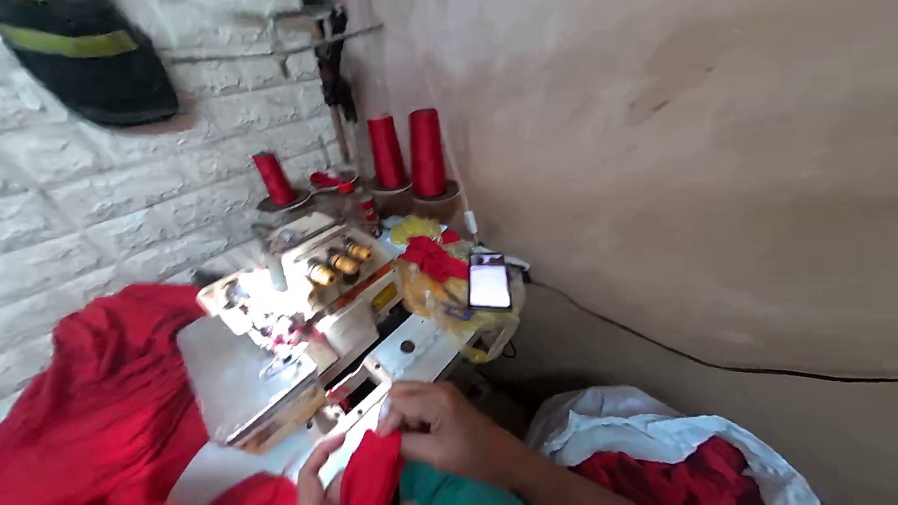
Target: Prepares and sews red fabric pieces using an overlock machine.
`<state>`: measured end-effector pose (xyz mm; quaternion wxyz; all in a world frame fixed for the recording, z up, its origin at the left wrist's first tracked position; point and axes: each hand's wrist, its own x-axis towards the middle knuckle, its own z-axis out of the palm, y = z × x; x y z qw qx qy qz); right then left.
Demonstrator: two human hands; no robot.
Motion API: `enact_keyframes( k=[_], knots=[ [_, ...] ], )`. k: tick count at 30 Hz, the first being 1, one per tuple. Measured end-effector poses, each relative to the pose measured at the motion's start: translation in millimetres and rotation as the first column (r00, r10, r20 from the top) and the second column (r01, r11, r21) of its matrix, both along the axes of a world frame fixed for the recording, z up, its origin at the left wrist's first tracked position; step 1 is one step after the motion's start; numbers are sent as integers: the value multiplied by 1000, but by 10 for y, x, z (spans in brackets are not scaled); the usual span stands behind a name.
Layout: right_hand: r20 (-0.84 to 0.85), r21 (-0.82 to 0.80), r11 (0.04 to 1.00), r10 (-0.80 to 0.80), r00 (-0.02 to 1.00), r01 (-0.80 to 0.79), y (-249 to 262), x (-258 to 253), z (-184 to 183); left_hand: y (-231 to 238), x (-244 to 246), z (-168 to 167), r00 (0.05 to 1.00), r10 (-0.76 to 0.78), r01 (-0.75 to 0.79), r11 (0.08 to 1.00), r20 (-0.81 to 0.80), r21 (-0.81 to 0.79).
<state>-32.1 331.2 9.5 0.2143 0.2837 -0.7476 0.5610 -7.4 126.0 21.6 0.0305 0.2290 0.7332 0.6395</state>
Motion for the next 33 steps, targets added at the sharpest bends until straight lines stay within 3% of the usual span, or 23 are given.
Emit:
enact_keyframes(
  k=[4,8,14,19,23,33],
  knots=[
    [219,-46,984,176,960,-170,-21,23,60,97,35,-102,933,294,-335,921,-207,-201],
    [222,-8,985,170,960,-173,2,-8,38,58,-21,-198,794,339,-528,796,-505,-296],
    [190,51,990,118,975,-130,49,-33,-33,-30,23,-200,886,229,-379,857,-402,-348],
    [108,167,982,67,992,-84,45,-19,-89,-4,34,-232,781,281,-517,792,-558,-324],
    [-18,259,966,-22,1000,26,48,-34,-152,-3,41,-231,858,305,-422,878,-414,-227],
    [-3,232,973,-4,1000,4,-114,-7,-246,-107,111,-214,684,335,-626,726,-648,-286]
  ],
)
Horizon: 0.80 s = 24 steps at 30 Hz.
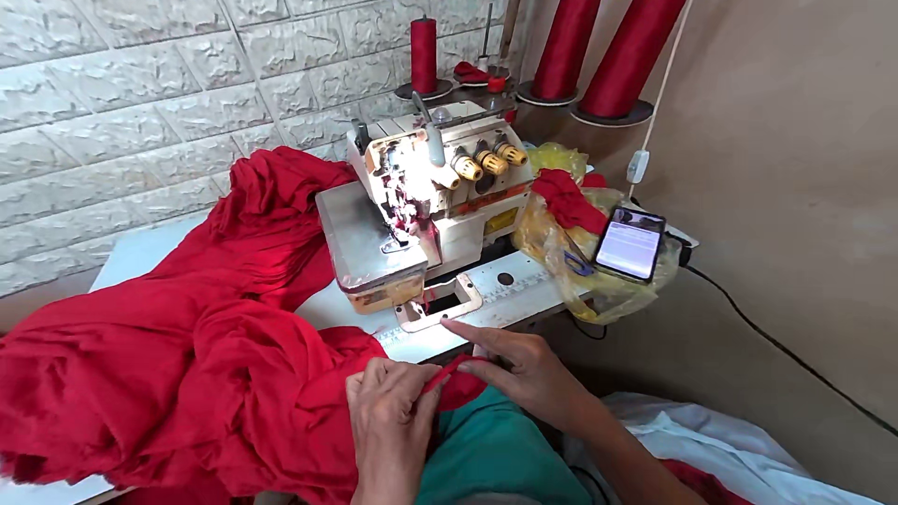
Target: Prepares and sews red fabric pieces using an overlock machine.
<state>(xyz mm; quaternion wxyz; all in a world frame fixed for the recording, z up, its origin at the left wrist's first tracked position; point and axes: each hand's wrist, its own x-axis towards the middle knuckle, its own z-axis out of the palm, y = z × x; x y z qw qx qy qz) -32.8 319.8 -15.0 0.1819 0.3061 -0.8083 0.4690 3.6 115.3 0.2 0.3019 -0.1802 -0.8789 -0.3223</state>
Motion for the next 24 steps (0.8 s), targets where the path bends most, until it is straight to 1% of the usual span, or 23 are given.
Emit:
enact_keyframes(
  k=[2,4,7,9,12,14,16,18,20,22,24],
  knots=[
    [-33,-2,1000,-12,999,12,-99,5,-45,-68,63,26,999,-10,6,997,-53,-76],
    [-114,-16,1000,-1,993,-1,-223,2,-119,-170,142,52,996,-25,14,991,-84,-134],
    [-225,-49,997,45,973,-58,-463,-5,-195,-383,266,120,995,16,-34,981,-94,-193],
    [-227,-86,991,80,971,-101,-619,-3,-191,-530,338,207,995,65,-81,973,-78,-216],
    [-185,-134,982,110,977,-136,-824,-25,-98,-696,375,355,983,158,-176,946,-89,-273],
    [-177,-115,983,123,976,-145,-928,-75,5,-766,341,434,972,216,-235,920,-95,-313],
    [-164,-64,983,159,973,-172,-1010,-142,77,-835,284,464,960,267,-279,888,-83,-365],
    [-138,-27,977,205,969,-211,-1067,-191,98,-916,223,437,961,269,-270,872,-60,-409],
    [-148,5,973,228,962,-230,-1101,-229,88,-980,167,397,973,223,-226,881,-58,-416],
    [-163,23,967,255,953,-255,-1104,-253,74,-1033,145,370,985,157,-171,902,-67,-397],
    [-167,26,956,293,942,-293,-1088,-278,61,-1076,151,349,994,100,-108,927,-42,-359]
  ],
)
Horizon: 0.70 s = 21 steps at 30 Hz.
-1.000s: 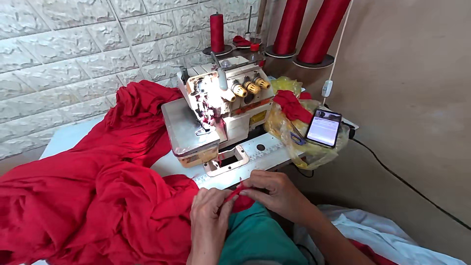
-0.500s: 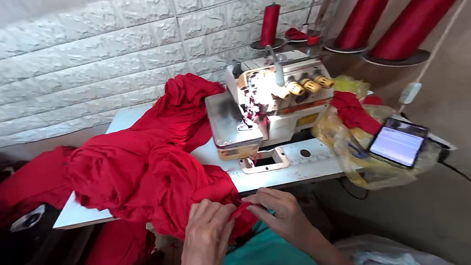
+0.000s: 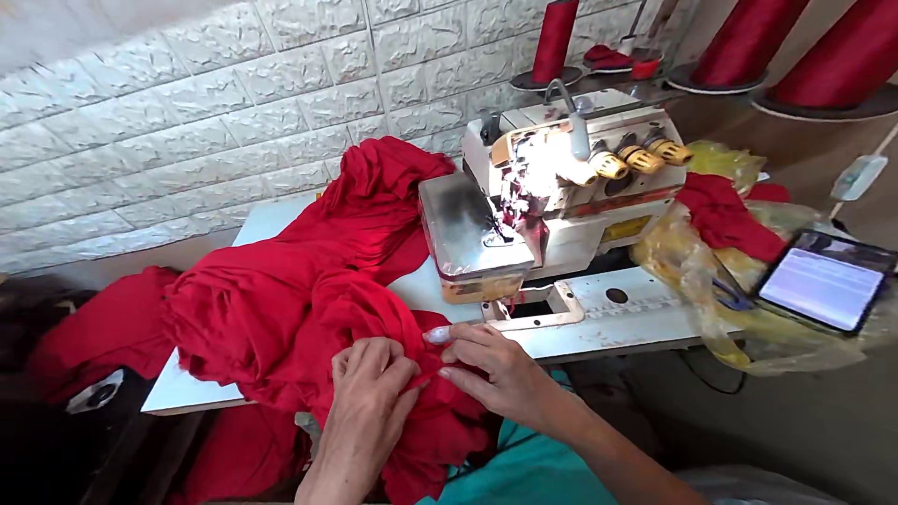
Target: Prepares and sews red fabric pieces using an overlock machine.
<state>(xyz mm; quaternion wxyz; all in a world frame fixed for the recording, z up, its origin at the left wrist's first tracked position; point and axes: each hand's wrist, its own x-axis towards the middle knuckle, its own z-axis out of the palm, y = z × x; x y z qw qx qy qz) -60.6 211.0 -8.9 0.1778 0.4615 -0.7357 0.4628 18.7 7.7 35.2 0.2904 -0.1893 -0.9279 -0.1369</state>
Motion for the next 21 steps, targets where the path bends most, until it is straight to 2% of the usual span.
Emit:
enact_keyframes(
  k=[4,10,16,21],
  knots=[
    [14,10,998,58,998,-58,9,-48,-17,-54,3,-57,998,9,-11,999,63,31],
    [86,-45,996,85,993,-82,20,-36,13,-91,14,-85,998,-60,54,985,33,162],
    [76,-44,998,50,996,-46,12,-7,71,-139,39,-109,991,-89,64,974,105,220],
    [90,-37,999,-17,996,21,-9,21,151,-136,41,-84,987,-130,98,951,92,293]
  ],
)
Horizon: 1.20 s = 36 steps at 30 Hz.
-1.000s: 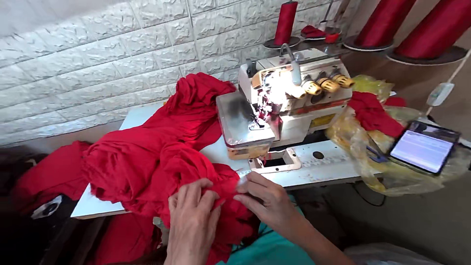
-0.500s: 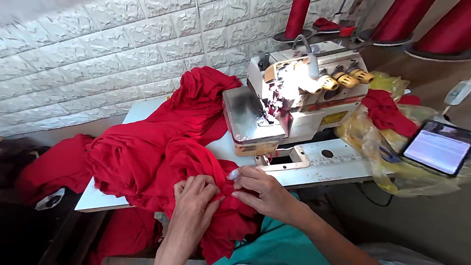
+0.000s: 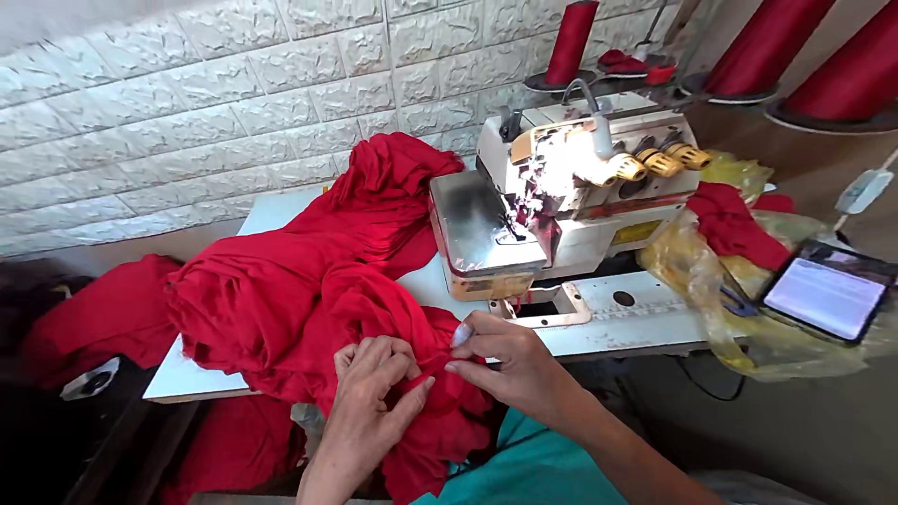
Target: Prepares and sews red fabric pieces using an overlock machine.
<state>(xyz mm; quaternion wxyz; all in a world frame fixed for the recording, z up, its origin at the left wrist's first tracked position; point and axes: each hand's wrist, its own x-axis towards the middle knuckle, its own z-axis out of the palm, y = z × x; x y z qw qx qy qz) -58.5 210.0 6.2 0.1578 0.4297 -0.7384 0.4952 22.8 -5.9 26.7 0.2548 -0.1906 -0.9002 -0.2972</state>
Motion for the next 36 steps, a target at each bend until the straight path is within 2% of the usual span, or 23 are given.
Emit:
enact_keyframes(
  k=[7,11,14,19,22,26,27,29,32,34,36],
  knots=[
    [-137,-28,990,-144,980,141,-68,21,69,38,-42,44,1000,23,-24,999,-10,-22],
    [-158,-61,977,-214,964,207,-64,18,111,75,-103,82,996,25,-21,999,-89,39],
    [-147,-139,944,-317,937,298,-104,18,146,195,-160,127,976,135,-126,990,-171,64],
    [-151,-135,871,-489,859,472,-105,-81,214,402,-351,280,908,306,-324,946,-288,-17],
    [-110,-184,838,-537,837,513,-47,-217,206,518,-518,430,937,286,-288,957,-200,20],
    [82,-219,819,-526,846,530,78,-352,182,771,-985,606,972,200,-207,977,-126,-49],
    [121,-215,812,-528,840,542,115,-382,174,819,-1117,677,982,175,-182,977,-69,-107],
    [184,-241,803,-514,838,545,182,-440,128,869,-1384,848,982,110,-76,974,152,-214],
    [357,-331,810,-367,859,484,267,-467,121,915,-1729,1031,888,38,51,982,459,-181],
    [515,-407,803,-193,835,436,323,-443,236,942,-1853,1079,846,20,42,994,532,-104],
    [568,-416,796,-150,809,440,366,-454,327,972,-1924,1045,840,20,8,999,542,-50]
  ],
)
